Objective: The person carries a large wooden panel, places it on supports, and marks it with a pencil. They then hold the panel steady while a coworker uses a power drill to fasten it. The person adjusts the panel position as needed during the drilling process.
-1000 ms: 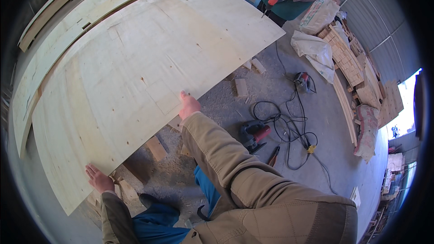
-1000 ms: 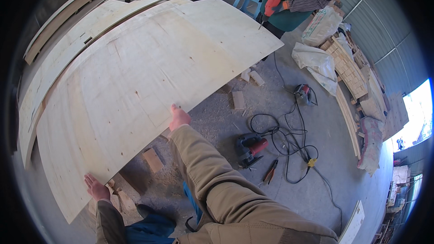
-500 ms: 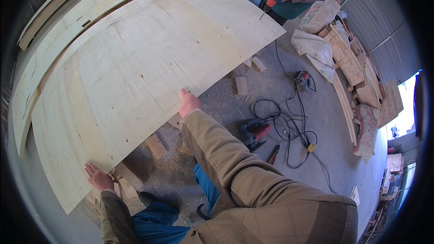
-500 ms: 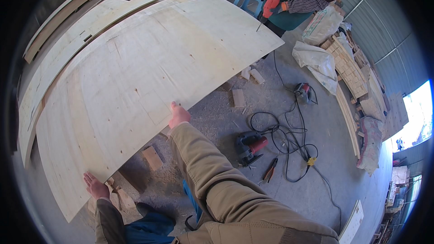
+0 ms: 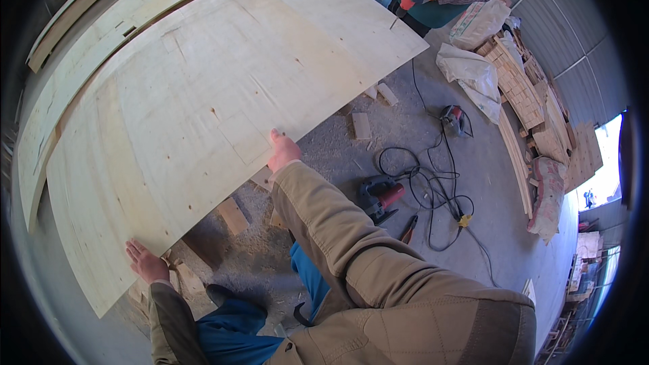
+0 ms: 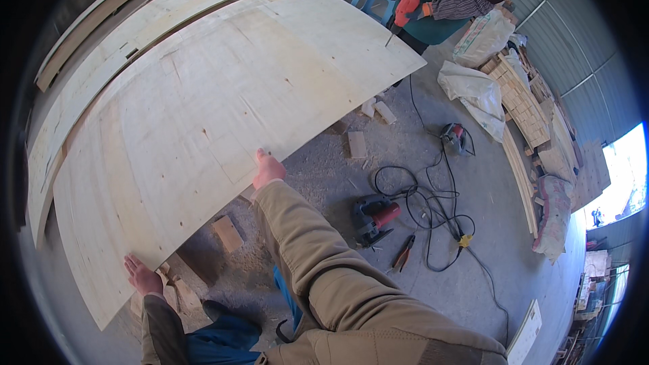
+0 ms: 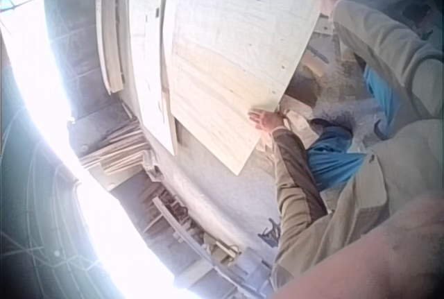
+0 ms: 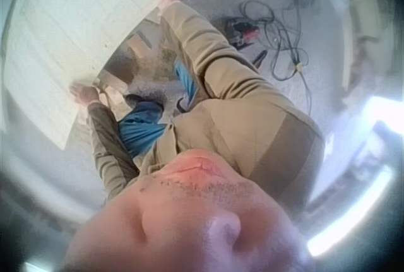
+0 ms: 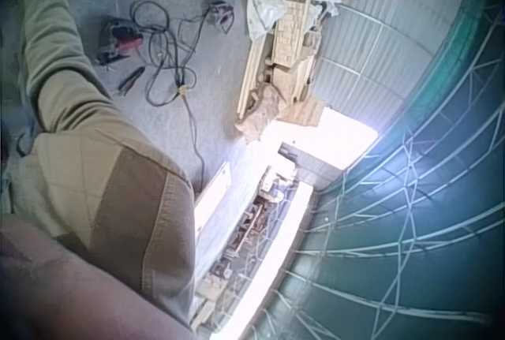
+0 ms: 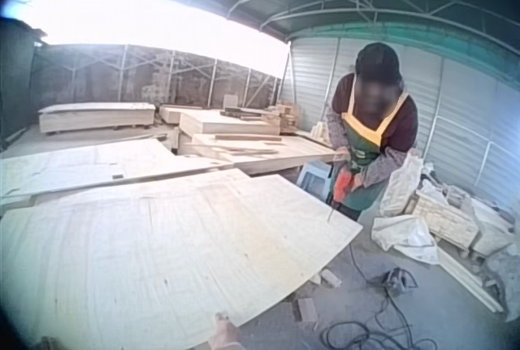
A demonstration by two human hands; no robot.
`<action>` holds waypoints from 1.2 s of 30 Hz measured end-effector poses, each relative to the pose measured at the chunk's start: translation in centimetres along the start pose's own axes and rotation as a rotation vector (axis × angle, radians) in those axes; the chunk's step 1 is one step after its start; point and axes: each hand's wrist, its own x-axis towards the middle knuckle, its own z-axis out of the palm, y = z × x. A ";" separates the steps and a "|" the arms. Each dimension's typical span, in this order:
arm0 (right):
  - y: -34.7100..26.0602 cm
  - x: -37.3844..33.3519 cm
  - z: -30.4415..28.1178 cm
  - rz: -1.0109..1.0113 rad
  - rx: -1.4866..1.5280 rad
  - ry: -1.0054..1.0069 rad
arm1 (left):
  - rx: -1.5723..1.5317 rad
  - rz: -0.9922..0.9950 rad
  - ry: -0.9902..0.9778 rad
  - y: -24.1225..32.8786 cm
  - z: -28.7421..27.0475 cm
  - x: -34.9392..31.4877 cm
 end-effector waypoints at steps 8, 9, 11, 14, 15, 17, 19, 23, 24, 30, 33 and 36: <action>-0.6 -1.5 0.7 0.017 0.035 0.029 | 0.000 -0.001 -0.007 0.0 -0.1 0.0; -0.7 -1.6 0.7 0.013 0.030 0.049 | -0.006 -0.003 -0.008 0.0 -0.1 0.0; -0.7 -1.7 0.7 0.015 0.031 0.058 | -0.006 -0.004 -0.014 0.0 -0.1 0.0; -0.7 -1.7 0.8 0.018 0.030 0.024 | 0.000 -0.007 -0.019 -0.1 0.2 0.2; -0.7 -1.7 0.7 0.022 0.054 -0.010 | -0.009 0.000 0.000 -0.2 0.4 0.3; -0.7 -2.0 0.6 0.035 0.099 -0.051 | 0.032 0.018 0.027 -0.4 0.8 0.5; -0.9 -2.5 0.3 0.009 0.057 -0.049 | 0.036 0.036 0.051 -0.6 1.2 0.4; -1.5 -3.2 0.1 -0.243 -0.633 -0.038 | 0.023 0.045 0.026 -0.6 1.0 0.1; -1.6 -3.4 0.0 -0.231 -0.589 -0.049 | 0.030 0.034 0.025 -0.6 0.8 0.2; -1.2 -2.9 0.8 0.001 -0.095 0.048 | 0.026 0.012 0.014 -0.1 0.2 0.1; -1.1 -2.5 0.8 0.015 -0.056 0.039 | 0.017 0.007 0.008 0.1 0.1 0.0; -1.0 -2.4 0.8 0.023 -0.022 0.051 | 0.010 0.002 0.006 0.1 0.1 0.0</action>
